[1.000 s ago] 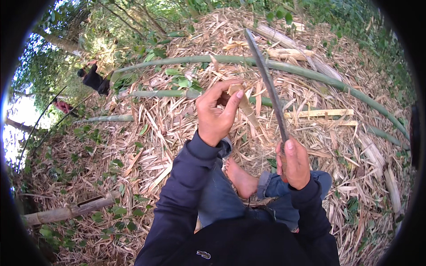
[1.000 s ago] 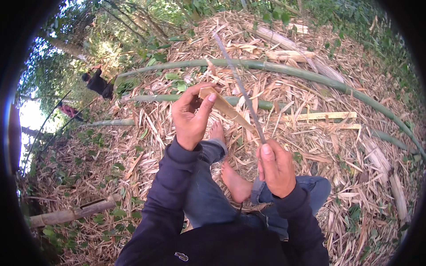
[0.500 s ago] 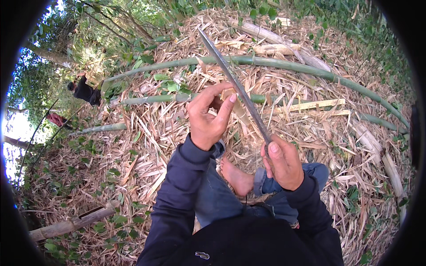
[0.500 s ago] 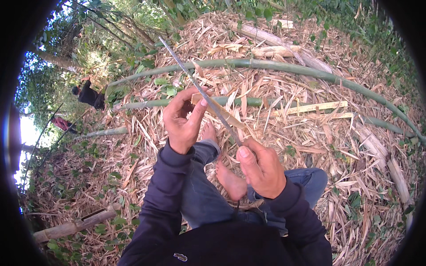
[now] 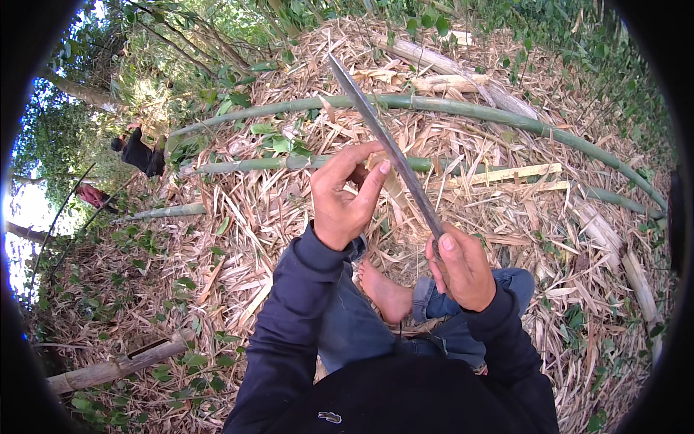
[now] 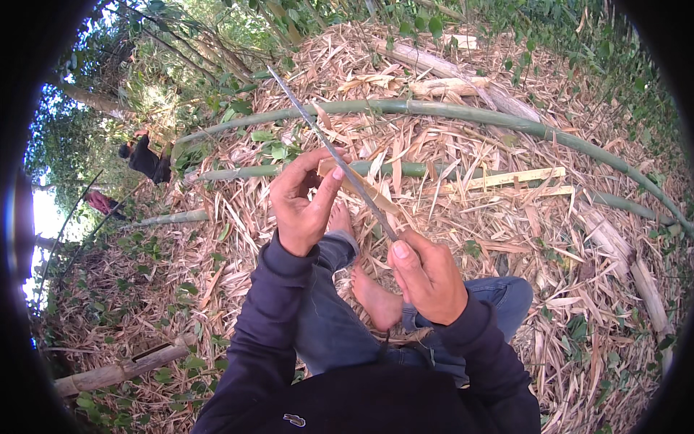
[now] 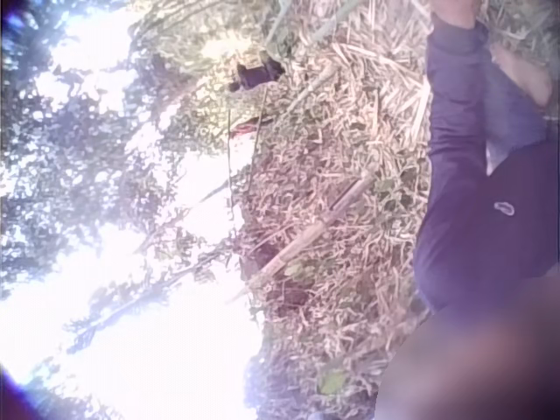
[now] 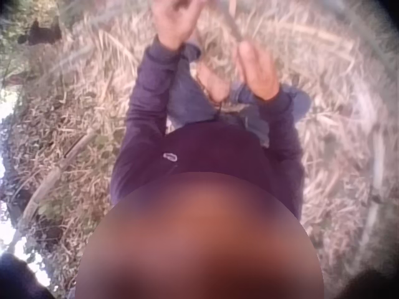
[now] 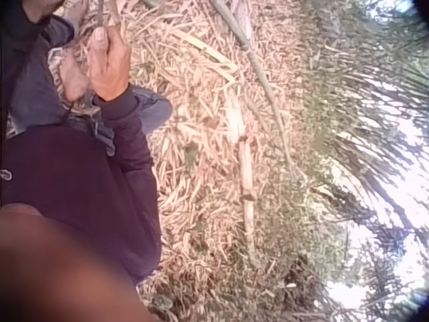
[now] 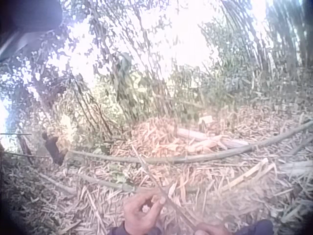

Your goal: The person sits on the ground in a bamboo grove and uses a machete to split a long bamboo pole into thin strips. They hold the bamboo with one hand and strike it with the machete to separate the layers, occasionally inspecting the resulting strips.

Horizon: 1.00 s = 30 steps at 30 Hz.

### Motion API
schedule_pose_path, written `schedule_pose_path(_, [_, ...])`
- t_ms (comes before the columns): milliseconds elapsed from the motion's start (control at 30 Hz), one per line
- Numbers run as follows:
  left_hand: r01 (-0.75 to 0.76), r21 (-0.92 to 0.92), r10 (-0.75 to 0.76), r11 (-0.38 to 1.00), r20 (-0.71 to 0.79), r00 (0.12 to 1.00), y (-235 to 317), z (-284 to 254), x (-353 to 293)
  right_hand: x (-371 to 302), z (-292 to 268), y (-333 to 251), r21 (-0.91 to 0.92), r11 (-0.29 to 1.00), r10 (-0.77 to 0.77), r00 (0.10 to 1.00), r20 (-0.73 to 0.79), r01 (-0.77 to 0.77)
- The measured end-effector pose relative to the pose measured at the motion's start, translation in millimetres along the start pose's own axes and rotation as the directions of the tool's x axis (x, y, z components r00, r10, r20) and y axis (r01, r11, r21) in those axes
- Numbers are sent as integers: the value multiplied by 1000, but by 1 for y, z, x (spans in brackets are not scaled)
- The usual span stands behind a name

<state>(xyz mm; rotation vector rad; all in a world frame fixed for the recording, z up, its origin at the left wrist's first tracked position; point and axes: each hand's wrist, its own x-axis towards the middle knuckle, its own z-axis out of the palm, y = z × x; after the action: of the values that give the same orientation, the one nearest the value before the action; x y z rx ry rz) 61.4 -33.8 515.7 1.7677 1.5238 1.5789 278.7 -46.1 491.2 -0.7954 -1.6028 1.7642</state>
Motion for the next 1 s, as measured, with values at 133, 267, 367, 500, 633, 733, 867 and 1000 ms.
schedule_pose_path(133, [-16,8,16,1000,1,1000,-1,3,-2,-1,-1,-1,-2,1000,1,1000,-1,-1])
schedule_pose_path(267, [-13,39,13,999,12,1000,5,0,-1,0,1,-4,3,1000,1,1000,8,-1])
schedule_pose_path(367, [-30,26,30,999,13,999,3,2,-1,0,0,-3,-9,1000,1,1000,6,-1])
schedule_pose_path(500, [-18,21,18,1000,8,1000,4,2,-2,-1,0,-4,-2,1000,12,1000,13,-12])
schedule_pose_path(633, [-18,4,18,1000,28,999,2,4,-2,-3,-1,-6,-10,999,44,999,21,-43])
schedule_pose_path(733, [-37,15,37,999,30,999,2,5,-2,-4,-1,-7,-30,998,64,998,1,-64])
schedule_pose_path(867, [-35,19,34,999,56,998,5,2,-4,-5,-3,-7,-40,997,59,997,-40,-61])
schedule_pose_path(1000, [-234,-267,173,935,-236,956,25,3,1,-11,-11,-10,-48,996,73,997,-41,-74])
